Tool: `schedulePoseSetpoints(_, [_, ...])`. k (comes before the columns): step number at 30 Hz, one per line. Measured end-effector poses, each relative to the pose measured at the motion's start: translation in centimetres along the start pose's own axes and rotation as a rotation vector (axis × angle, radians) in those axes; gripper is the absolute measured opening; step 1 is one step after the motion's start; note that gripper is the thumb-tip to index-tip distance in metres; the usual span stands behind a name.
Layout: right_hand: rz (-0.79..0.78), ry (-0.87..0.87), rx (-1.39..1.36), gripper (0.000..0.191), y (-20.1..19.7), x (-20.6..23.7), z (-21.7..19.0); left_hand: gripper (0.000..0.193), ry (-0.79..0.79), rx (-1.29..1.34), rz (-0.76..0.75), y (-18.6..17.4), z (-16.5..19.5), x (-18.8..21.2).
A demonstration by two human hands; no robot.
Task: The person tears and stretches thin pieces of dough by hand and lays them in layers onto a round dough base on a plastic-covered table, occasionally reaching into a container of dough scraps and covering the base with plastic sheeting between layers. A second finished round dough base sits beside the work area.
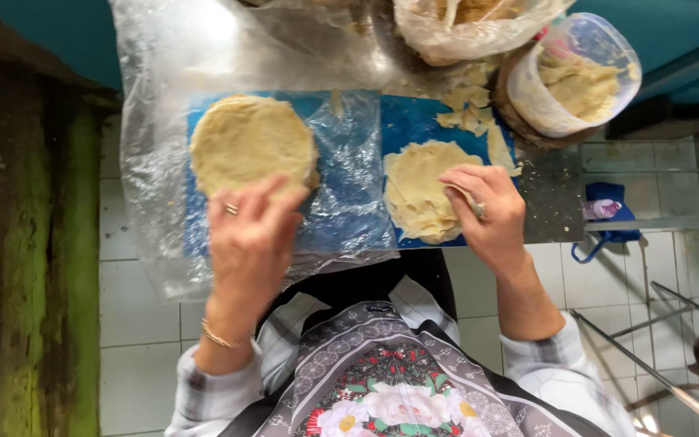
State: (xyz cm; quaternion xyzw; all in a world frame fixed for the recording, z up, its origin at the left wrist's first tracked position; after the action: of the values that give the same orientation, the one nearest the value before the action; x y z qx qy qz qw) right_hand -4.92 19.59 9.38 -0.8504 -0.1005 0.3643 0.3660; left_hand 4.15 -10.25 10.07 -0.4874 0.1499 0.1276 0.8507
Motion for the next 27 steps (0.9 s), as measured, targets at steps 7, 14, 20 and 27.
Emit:
schedulePoseSetpoints(7, [-0.314,-0.433,-0.203,0.026,9.0,-8.0,-6.4,0.015,-0.064,-0.019,0.055,-1.3,-5.5,-0.2])
schedulePoseSetpoints(14, [-0.442,-0.500,-0.186,0.015,13.9,-10.7,-8.8,0.006,-0.122,0.257,0.043,-1.4,-8.9,-0.1])
schedulePoseSetpoints(20, [-0.543,-0.292,-0.274,0.011,16.0,-11.8,-7.9,0.026,-0.139,0.221,0.048,-1.4,-9.9,-0.4])
schedulePoseSetpoints(27, [-0.506,-0.263,-0.206,0.014,16.0,-12.8,-9.3,0.066,-0.235,0.205,0.042,-1.6,-10.2,-0.1])
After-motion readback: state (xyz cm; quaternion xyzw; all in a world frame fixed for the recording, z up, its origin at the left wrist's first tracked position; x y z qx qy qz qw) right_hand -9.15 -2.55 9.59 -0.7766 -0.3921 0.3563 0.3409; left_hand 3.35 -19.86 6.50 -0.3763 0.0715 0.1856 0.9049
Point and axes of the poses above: each hand's wrist, its own x-axis away from the middle knuckle, its own y-axis out of the palm, z = x × y, the point moved 2 cm from there along -x, towards the middle knuckle, and after that the axes turned 6 degrees about -y, right-handed, at the moved point
